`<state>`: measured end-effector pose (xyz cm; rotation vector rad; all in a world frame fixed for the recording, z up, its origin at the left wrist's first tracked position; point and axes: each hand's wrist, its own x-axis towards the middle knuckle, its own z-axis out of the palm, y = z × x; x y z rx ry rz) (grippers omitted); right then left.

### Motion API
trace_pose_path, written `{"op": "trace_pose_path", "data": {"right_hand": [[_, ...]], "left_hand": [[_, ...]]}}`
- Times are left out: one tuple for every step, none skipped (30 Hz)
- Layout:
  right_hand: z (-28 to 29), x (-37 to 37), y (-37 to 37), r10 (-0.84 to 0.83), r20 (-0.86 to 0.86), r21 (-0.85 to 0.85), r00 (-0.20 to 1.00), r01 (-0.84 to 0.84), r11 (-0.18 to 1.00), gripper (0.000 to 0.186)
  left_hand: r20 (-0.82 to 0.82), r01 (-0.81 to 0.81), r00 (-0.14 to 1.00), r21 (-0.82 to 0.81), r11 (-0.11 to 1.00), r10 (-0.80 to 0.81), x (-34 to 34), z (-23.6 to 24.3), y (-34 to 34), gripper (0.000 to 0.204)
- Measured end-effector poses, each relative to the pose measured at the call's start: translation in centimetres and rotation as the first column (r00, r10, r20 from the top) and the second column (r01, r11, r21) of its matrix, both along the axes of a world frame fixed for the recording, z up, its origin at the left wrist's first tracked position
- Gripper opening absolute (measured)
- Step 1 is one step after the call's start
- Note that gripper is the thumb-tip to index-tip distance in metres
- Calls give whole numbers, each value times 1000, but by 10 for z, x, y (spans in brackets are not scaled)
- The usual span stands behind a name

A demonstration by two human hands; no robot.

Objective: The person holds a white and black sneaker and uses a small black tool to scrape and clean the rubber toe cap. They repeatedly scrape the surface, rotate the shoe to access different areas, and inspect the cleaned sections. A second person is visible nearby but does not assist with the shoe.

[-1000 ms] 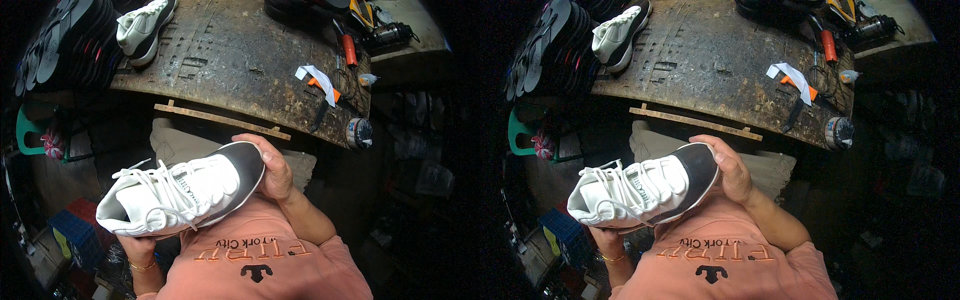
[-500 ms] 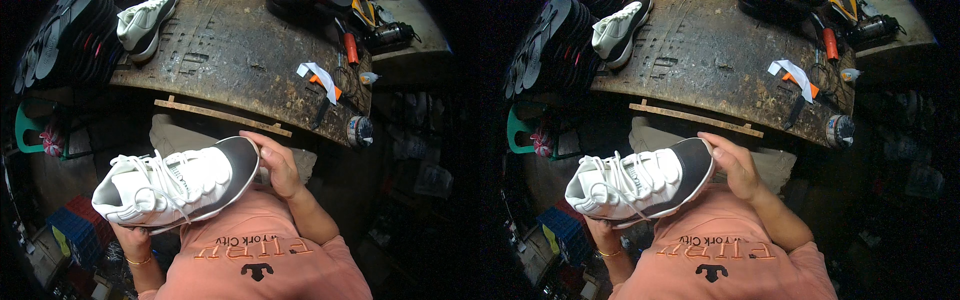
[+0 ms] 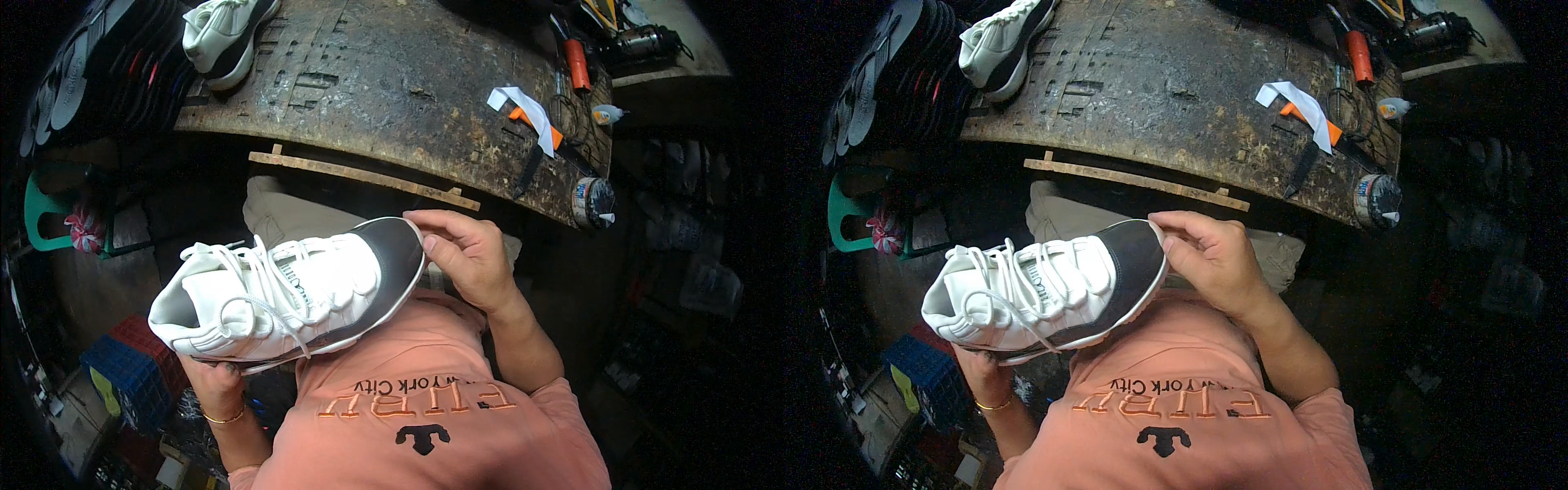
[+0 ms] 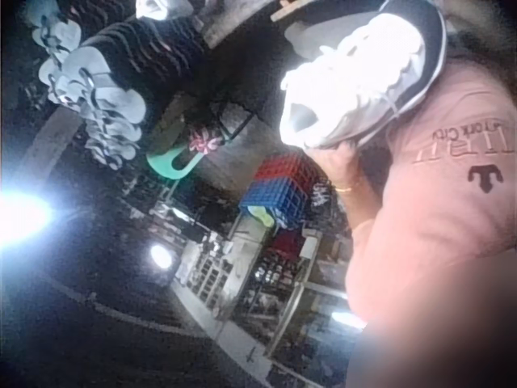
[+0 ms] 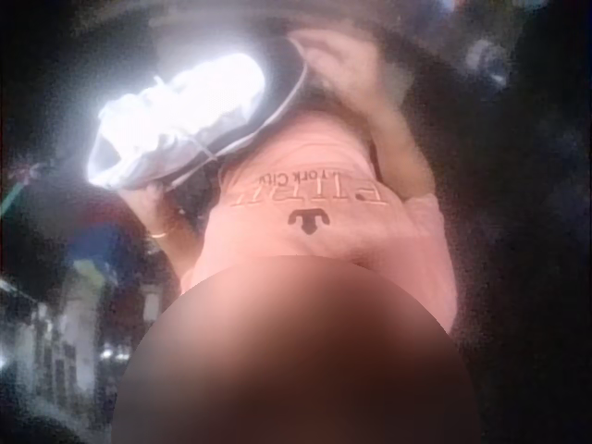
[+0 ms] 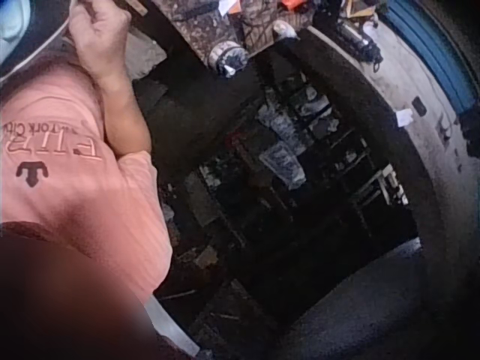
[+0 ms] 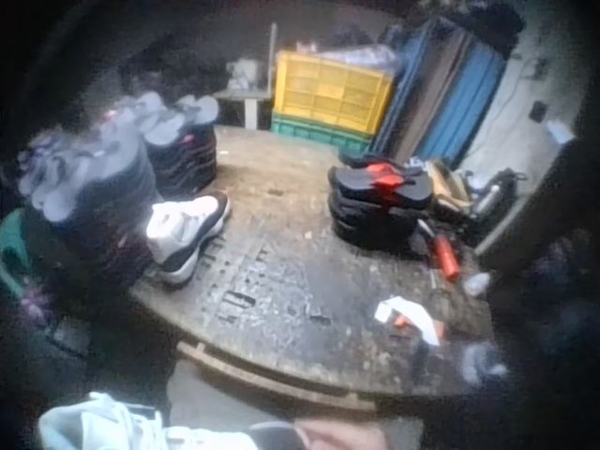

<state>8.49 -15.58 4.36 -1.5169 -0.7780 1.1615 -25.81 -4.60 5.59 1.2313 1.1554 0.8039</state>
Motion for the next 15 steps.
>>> {"op": "trace_pose_path", "data": {"right_hand": [[1, 1, 0, 12, 31, 3, 999, -12, 1000, 34], [1, 2, 0, 22, 51, 5, 998, -22, 1000, 33], [2, 4, 0, 34, 61, -6, 998, -33, 999, 32], [2, 5, 0, 43, 59, -17, 997, -42, 999, 32], [2, 6, 0, 53, 48, -21, 997, -52, 998, 31], [2, 7, 0, 51, 34, -30, 998, -50, 998, 30], [2, 8, 0, 48, 11, -32, 999, -48, 998, 30], [3, 9, 0, 46, -11, -34, 999, -46, 998, 30], [3, 9, 0, 51, 0, -29, 999, -51, 998, 30], [3, 10, 0, 56, 12, -24, 998, -55, 998, 30], [3, 10, 0, 60, 14, -3, 998, -60, 998, 30], [3, 10, 0, 63, 39, -9, 997, -63, 998, 30], [4, 10, 0, 66, 54, 0, 996, -66, 998, 30], [4, 10, 0, 67, 54, 26, 996, -68, 997, 29], [4, 10, 0, 70, 60, 2, 996, -71, 998, 29]], "left_hand": [[12, -3, 1000, -1, 1000, 3, -2, -1, -2, 121], [-18, -20, 1000, -16, 1000, 20, -5, -2, -3, 119], [-39, -36, 999, -24, 999, 35, -7, -3, -5, 117], [-61, -51, 997, -32, 998, 49, -10, -4, -6, 115], [-21, -42, 999, -35, 999, 41, -12, -5, -7, 112], [19, -32, 999, -38, 999, 33, -14, -7, -7, 110], [71, -18, 997, -40, 999, 21, -16, -8, -7, 108], [71, -14, 997, -49, 999, 17, -18, -9, -7, 108], [82, -5, 997, -59, 998, 10, -19, -10, -6, 109], [109, 7, 994, -63, 998, 0, -19, -11, -6, 109], [94, 3, 996, -59, 998, 2, -20, -11, -6, 110], [95, 2, 995, -49, 999, 3, -20, -11, -6, 111], [91, 3, 996, -40, 999, 1, -20, -11, -6, 111], [83, -13, 996, -63, 998, 18, -21, -11, -7, 112], [71, -27, 997, -85, 996, 33, -21, -11, -7, 113]]}}
